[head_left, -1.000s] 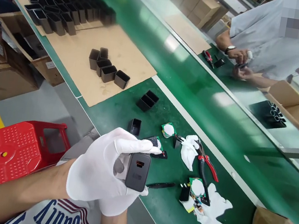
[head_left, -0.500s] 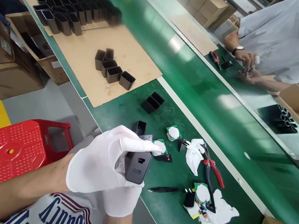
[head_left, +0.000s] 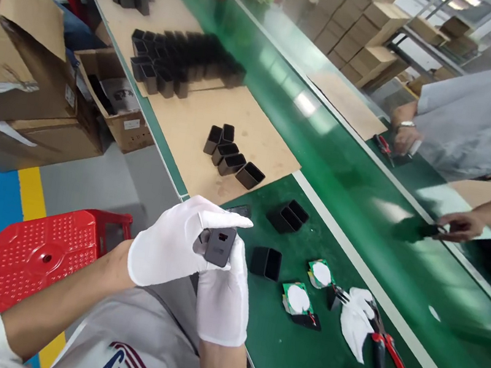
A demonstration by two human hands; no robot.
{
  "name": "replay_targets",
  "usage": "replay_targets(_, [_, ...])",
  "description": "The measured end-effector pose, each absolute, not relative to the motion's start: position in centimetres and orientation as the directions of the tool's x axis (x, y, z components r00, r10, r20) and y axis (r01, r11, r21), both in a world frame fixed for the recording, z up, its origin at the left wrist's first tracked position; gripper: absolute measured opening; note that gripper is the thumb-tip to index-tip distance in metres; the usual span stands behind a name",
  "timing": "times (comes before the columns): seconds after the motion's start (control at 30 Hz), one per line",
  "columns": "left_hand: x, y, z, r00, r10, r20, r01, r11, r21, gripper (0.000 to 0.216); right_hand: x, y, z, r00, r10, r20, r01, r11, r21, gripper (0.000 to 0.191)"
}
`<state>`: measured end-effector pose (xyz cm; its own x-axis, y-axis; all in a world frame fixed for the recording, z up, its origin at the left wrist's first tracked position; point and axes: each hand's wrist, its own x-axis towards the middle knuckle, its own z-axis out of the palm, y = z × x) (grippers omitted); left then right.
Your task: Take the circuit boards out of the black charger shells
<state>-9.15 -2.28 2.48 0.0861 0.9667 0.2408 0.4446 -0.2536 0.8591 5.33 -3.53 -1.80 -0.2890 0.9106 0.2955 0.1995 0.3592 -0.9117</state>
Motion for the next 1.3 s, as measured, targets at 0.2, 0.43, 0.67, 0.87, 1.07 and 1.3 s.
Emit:
replay_targets(0.2, [-11.8, 0.0, -3.2, -0.165, 0.862, 0.479, 0.497, -0.347, 0.795, 0.065, 3.6, 1.8, -2.2, 0.091, 0.862, 0.499, 0.402, 0.426, -0.810, 0.030])
replay_targets(0.43, [-13.0, -0.8, -7.8, -0.464, 0.767, 0.442, 0.430, -0.242, 0.870, 0.038, 1.5, 6.5, -5.7, -0.133, 0.769, 0.626, 0.538, 0.586, -0.606, 0.025])
replay_targets(0.67, [-13.0, -3.0, -9.2, -0.509, 0.772, 0.381, 0.372, -0.202, 0.906, 0.030, 2.0, 6.7, -3.9, -0.186, 0.670, 0.719, 0.573, 0.668, -0.474, 0.029])
replay_targets(0.87, [-13.3, -3.8, -9.7, -0.529, 0.765, 0.367, 0.361, -0.188, 0.913, 0.026, 1.8, 6.7, -4.2, -0.194, 0.683, 0.704, 0.584, 0.657, -0.477, 0.036])
replay_targets(1.07, [-12.7, -3.1, -9.1, -0.493, 0.775, 0.395, 0.408, -0.195, 0.892, 0.025, 1.6, 7.3, -7.4, -0.224, 0.788, 0.573, 0.575, 0.582, -0.575, 0.022])
replay_targets(1.3, [-10.9, 0.2, -8.6, -0.427, 0.808, 0.405, 0.571, -0.107, 0.814, 0.060, 1.9, 6.5, -6.2, -0.178, 0.869, 0.461, 0.559, 0.475, -0.680, 0.032])
